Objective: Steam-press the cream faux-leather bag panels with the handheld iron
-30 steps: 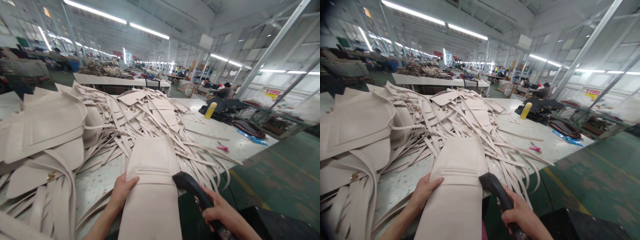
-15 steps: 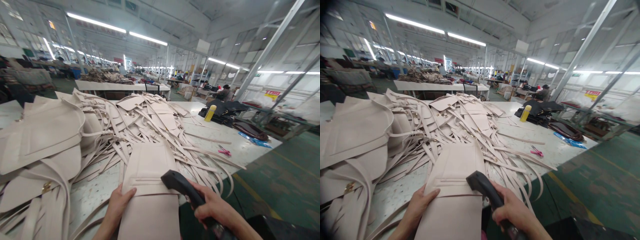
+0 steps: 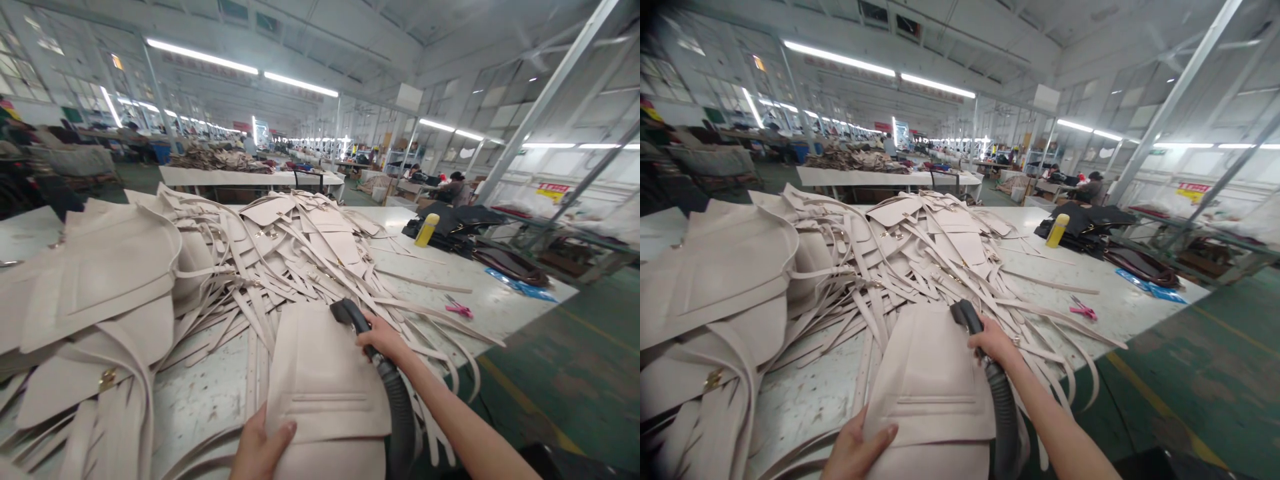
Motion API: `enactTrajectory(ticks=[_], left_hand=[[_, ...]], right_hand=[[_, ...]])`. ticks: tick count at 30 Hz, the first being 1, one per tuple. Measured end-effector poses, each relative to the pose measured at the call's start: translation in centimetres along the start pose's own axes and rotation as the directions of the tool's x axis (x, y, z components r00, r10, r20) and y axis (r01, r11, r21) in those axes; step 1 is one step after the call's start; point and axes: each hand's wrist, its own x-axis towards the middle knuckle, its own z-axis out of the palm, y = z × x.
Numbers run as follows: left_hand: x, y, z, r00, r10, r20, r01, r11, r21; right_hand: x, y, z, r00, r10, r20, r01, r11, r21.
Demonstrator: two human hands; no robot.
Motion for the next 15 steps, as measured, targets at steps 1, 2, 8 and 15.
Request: enactTrajectory(ticks=[1,2,8,15], left_hand=[[-0.1,-0.2,0.1,1.0,0.0,-0.024,-0.001,1.0,-0.009],[-0.2,-0.3,0.1,1.0,-0.008,-0.026,0.008,1.0,-0.016],[-0.4,0.3,-0.7,0.999,-0.048,0.009,0.048,0.999,-0.024],[-0.2,-0.3,-1.0,0.999,-0.051,0.008,0.051,0.999,-0.005]], right_hand=[[1.4,-0.2,0.0,1.0,0.003,-0.004,-0.003,1.0,-0.003],[2.5,-0.4,0.1,1.0,0.003,-0.008,-0.003,1.0,-0.005],[2.1,-1.7,-1.4,0.996,-0.047,-0.079,0.044,0.998,-0.04],[-5.2,-0.8,-3.6,0.996,0.068,0.055,-0.061,0.991,-0.122]])
